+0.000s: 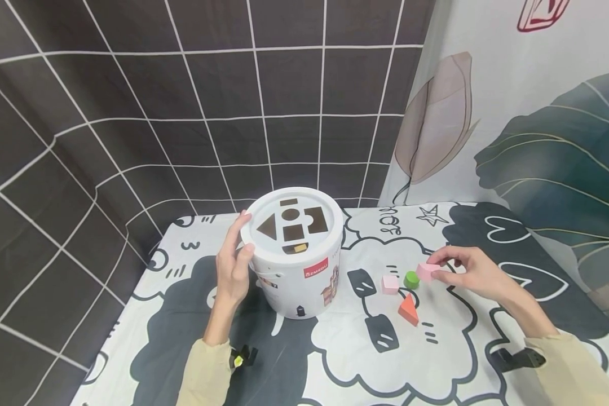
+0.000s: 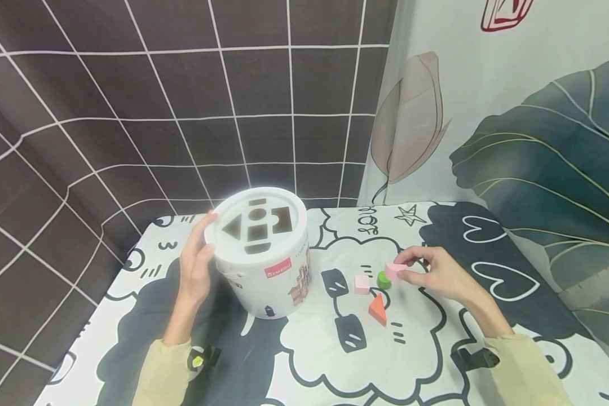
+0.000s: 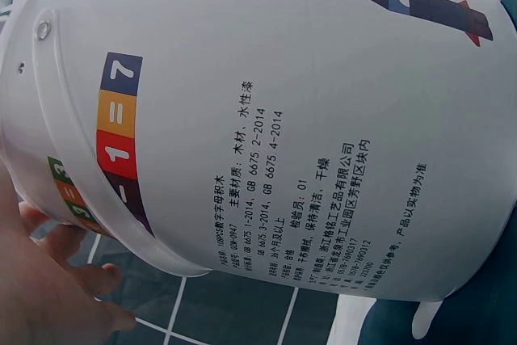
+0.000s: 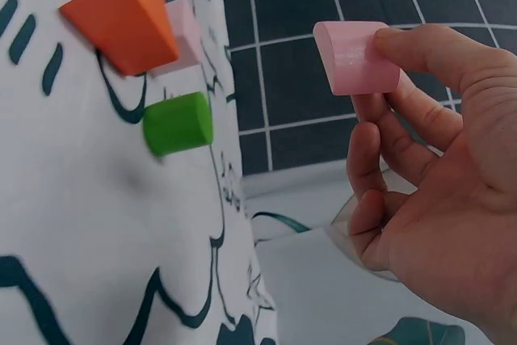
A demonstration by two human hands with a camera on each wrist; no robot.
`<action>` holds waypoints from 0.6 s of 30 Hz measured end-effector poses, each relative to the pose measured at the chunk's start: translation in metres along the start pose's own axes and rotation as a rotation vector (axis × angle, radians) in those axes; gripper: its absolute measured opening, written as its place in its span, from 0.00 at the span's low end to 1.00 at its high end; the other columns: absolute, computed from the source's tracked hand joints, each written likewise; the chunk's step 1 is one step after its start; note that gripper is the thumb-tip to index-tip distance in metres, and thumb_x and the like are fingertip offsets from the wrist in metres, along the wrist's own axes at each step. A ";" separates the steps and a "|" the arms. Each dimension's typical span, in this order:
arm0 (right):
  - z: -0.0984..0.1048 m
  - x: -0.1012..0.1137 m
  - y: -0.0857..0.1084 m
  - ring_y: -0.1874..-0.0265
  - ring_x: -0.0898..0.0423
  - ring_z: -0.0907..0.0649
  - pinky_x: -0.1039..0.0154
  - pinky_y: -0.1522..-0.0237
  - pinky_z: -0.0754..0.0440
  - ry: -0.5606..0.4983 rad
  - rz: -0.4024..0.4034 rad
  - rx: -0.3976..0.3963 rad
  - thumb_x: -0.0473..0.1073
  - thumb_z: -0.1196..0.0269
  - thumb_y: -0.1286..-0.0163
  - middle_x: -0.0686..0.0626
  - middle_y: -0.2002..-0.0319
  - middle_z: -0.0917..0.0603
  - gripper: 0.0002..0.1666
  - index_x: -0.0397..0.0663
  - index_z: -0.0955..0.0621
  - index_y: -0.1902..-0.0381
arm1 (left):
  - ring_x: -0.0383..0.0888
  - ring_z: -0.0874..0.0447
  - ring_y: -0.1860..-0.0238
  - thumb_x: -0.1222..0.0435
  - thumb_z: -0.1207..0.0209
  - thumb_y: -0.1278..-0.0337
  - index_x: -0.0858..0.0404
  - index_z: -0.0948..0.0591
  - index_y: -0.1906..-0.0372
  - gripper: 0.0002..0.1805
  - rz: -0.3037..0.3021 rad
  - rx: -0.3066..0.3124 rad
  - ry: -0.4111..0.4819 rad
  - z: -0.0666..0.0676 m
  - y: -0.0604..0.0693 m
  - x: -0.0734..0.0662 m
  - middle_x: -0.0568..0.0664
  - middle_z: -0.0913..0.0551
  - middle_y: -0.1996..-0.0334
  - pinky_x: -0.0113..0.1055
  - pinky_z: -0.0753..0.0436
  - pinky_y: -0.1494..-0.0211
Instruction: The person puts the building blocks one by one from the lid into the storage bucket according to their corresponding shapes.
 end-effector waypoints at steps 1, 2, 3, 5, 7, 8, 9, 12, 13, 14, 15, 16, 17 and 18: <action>0.000 0.002 -0.002 0.66 0.60 0.23 0.64 0.64 0.33 0.002 0.000 0.002 0.35 0.27 0.42 0.56 0.65 0.16 0.12 0.49 0.15 0.60 | 0.53 0.31 0.31 0.58 0.52 0.41 0.63 0.26 0.32 0.31 0.000 -0.001 0.000 0.000 0.000 0.000 0.54 0.29 0.30 0.54 0.38 0.29; 0.001 0.004 -0.004 0.65 0.60 0.23 0.64 0.64 0.33 0.003 0.002 0.001 0.35 0.27 0.42 0.56 0.65 0.16 0.12 0.49 0.14 0.60 | 0.53 0.31 0.31 0.58 0.52 0.41 0.63 0.26 0.32 0.31 0.002 -0.001 0.000 0.000 0.000 0.000 0.54 0.29 0.30 0.54 0.38 0.29; 0.001 0.006 -0.005 0.65 0.60 0.23 0.64 0.64 0.33 0.001 0.005 0.000 0.35 0.27 0.42 0.56 0.65 0.16 0.11 0.48 0.14 0.60 | 0.53 0.31 0.31 0.58 0.52 0.41 0.63 0.26 0.32 0.31 0.002 -0.001 0.001 0.000 0.000 0.000 0.54 0.29 0.30 0.54 0.38 0.29; 0.002 0.010 -0.009 0.65 0.59 0.23 0.64 0.64 0.32 -0.007 0.017 -0.001 0.35 0.27 0.41 0.55 0.65 0.16 0.11 0.48 0.14 0.60 | 0.53 0.31 0.31 0.58 0.52 0.41 0.63 0.26 0.32 0.31 0.005 -0.002 -0.001 0.000 0.000 0.001 0.54 0.29 0.30 0.54 0.38 0.29; 0.002 0.014 -0.012 0.65 0.60 0.23 0.65 0.63 0.31 -0.015 0.035 -0.002 0.34 0.27 0.42 0.55 0.66 0.16 0.12 0.48 0.14 0.60 | 0.53 0.31 0.31 0.58 0.52 0.41 0.63 0.26 0.32 0.31 0.006 -0.002 -0.002 0.000 0.000 0.001 0.54 0.29 0.30 0.54 0.38 0.29; 0.002 0.016 -0.014 0.65 0.60 0.22 0.65 0.63 0.30 -0.020 0.043 -0.002 0.34 0.27 0.42 0.56 0.66 0.16 0.12 0.48 0.14 0.60 | 0.53 0.31 0.31 0.58 0.52 0.41 0.63 0.26 0.32 0.31 0.006 -0.002 -0.003 0.000 0.000 0.001 0.54 0.29 0.30 0.54 0.38 0.29; 0.003 0.018 -0.015 0.65 0.60 0.22 0.65 0.63 0.30 -0.025 0.051 -0.002 0.33 0.28 0.42 0.56 0.66 0.16 0.12 0.48 0.14 0.60 | 0.53 0.31 0.31 0.58 0.52 0.41 0.63 0.26 0.32 0.31 0.006 -0.001 -0.002 0.000 0.000 0.001 0.54 0.29 0.30 0.54 0.38 0.29; 0.004 0.024 -0.021 0.66 0.60 0.22 0.66 0.63 0.31 -0.019 0.080 0.000 0.33 0.28 0.42 0.56 0.66 0.16 0.12 0.48 0.15 0.60 | 0.53 0.31 0.31 0.58 0.53 0.41 0.63 0.26 0.32 0.31 0.006 0.000 -0.002 0.000 0.000 0.001 0.53 0.29 0.30 0.54 0.38 0.29; 0.004 0.026 -0.023 0.66 0.60 0.22 0.65 0.64 0.31 -0.018 0.087 -0.001 0.32 0.28 0.42 0.56 0.66 0.16 0.12 0.48 0.15 0.60 | 0.53 0.31 0.31 0.58 0.53 0.41 0.63 0.26 0.32 0.31 0.006 0.000 -0.001 0.000 0.000 0.001 0.53 0.29 0.30 0.54 0.38 0.29; 0.005 0.029 -0.025 0.66 0.59 0.22 0.64 0.64 0.32 -0.017 0.097 -0.001 0.32 0.28 0.42 0.56 0.66 0.16 0.12 0.48 0.15 0.61 | 0.53 0.31 0.31 0.58 0.53 0.41 0.63 0.26 0.32 0.31 0.006 0.000 0.000 0.000 0.000 0.001 0.53 0.29 0.30 0.54 0.38 0.29; 0.005 0.031 -0.026 0.66 0.59 0.23 0.64 0.64 0.32 -0.013 0.105 0.000 0.32 0.28 0.42 0.57 0.66 0.16 0.12 0.48 0.15 0.61 | 0.53 0.31 0.31 0.58 0.53 0.41 0.63 0.26 0.32 0.31 0.005 -0.001 0.000 0.000 0.000 0.001 0.54 0.29 0.30 0.54 0.38 0.29; 0.006 0.033 -0.028 0.66 0.59 0.23 0.63 0.64 0.32 -0.013 0.108 0.000 0.33 0.28 0.42 0.57 0.66 0.17 0.12 0.48 0.15 0.61 | 0.53 0.31 0.31 0.58 0.53 0.41 0.63 0.26 0.32 0.31 0.003 -0.001 0.001 0.000 0.000 0.001 0.54 0.29 0.30 0.53 0.38 0.29; 0.006 0.035 -0.030 0.65 0.58 0.22 0.63 0.64 0.31 -0.019 0.111 0.002 0.32 0.28 0.42 0.56 0.66 0.16 0.12 0.48 0.15 0.60 | 0.53 0.31 0.31 0.58 0.53 0.41 0.64 0.26 0.32 0.31 0.001 -0.002 0.001 0.000 0.000 0.001 0.54 0.29 0.30 0.53 0.38 0.29; 0.007 0.037 -0.032 0.64 0.57 0.22 0.63 0.64 0.31 -0.022 0.116 0.002 0.32 0.28 0.42 0.56 0.66 0.16 0.12 0.48 0.15 0.60 | 0.53 0.31 0.31 0.58 0.52 0.41 0.64 0.26 0.32 0.31 0.000 -0.002 0.002 0.000 0.000 0.001 0.54 0.29 0.30 0.53 0.38 0.29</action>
Point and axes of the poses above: each hand's wrist, its own y-axis away from the middle knuckle, its own z-axis out of the back of the hand, x = y × z, the point moved 7 cm from there along -y, towards the middle knuckle
